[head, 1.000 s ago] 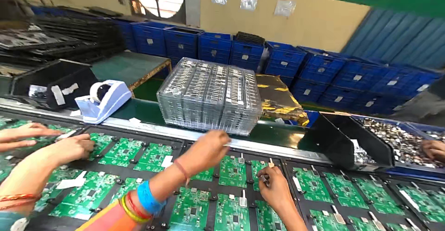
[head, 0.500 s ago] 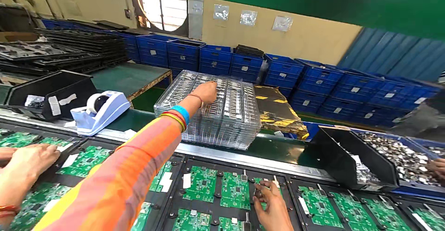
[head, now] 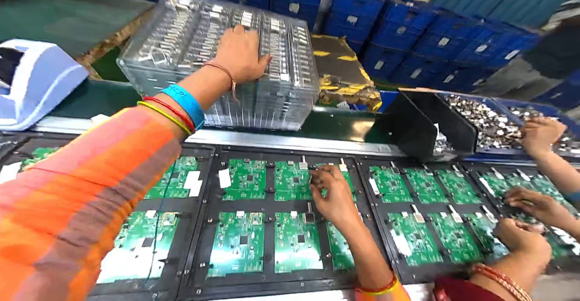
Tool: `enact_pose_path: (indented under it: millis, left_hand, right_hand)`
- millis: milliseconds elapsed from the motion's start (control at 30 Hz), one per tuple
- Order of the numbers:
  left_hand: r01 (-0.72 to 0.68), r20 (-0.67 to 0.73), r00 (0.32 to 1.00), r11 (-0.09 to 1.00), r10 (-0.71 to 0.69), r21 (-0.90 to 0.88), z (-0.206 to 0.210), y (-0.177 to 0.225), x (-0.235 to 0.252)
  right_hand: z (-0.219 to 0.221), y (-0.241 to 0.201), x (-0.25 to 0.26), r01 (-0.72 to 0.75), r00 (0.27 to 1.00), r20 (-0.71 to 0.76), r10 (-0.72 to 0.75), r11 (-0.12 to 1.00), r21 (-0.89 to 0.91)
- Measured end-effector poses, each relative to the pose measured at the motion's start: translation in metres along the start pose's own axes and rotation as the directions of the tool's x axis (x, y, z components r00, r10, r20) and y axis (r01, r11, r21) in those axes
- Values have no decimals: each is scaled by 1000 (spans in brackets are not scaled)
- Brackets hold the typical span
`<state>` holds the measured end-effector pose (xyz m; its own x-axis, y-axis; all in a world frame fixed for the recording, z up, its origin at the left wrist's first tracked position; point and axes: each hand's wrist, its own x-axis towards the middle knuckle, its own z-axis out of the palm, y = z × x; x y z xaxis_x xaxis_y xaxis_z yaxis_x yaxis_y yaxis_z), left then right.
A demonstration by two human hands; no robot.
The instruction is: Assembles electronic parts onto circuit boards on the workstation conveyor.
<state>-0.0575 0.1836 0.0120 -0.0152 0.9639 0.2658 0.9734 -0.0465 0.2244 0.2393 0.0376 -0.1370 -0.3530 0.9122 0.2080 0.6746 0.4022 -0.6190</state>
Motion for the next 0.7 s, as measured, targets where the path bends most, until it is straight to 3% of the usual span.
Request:
enact_pose_path:
  millis: [133,200,400,533,700]
  left_hand:
    - [130,-57,989,990,-133,-56,5,12,-13]
    - [154,-55,986,987,-156,-48,7,13,-17]
    - [194,-96,974,974,-205,-118,2,17,-20]
    - [140,-146,977,983,-157,-120,6,13,-25]
    - [150,-148,973,972,-177,-181,6,11,-21]
  right_hand:
    - [-2,4,3,41,999,8,-41,999,-21]
    - [5,-13,-3,77,994,80,-77,997,-1]
    - [42,-53,-26,380,879,306,-365,925,10]
    - [50,-49,-30,430,876,294,-383,895,-117]
    - [41,-48,-29,420,874,322,-365,899,-122]
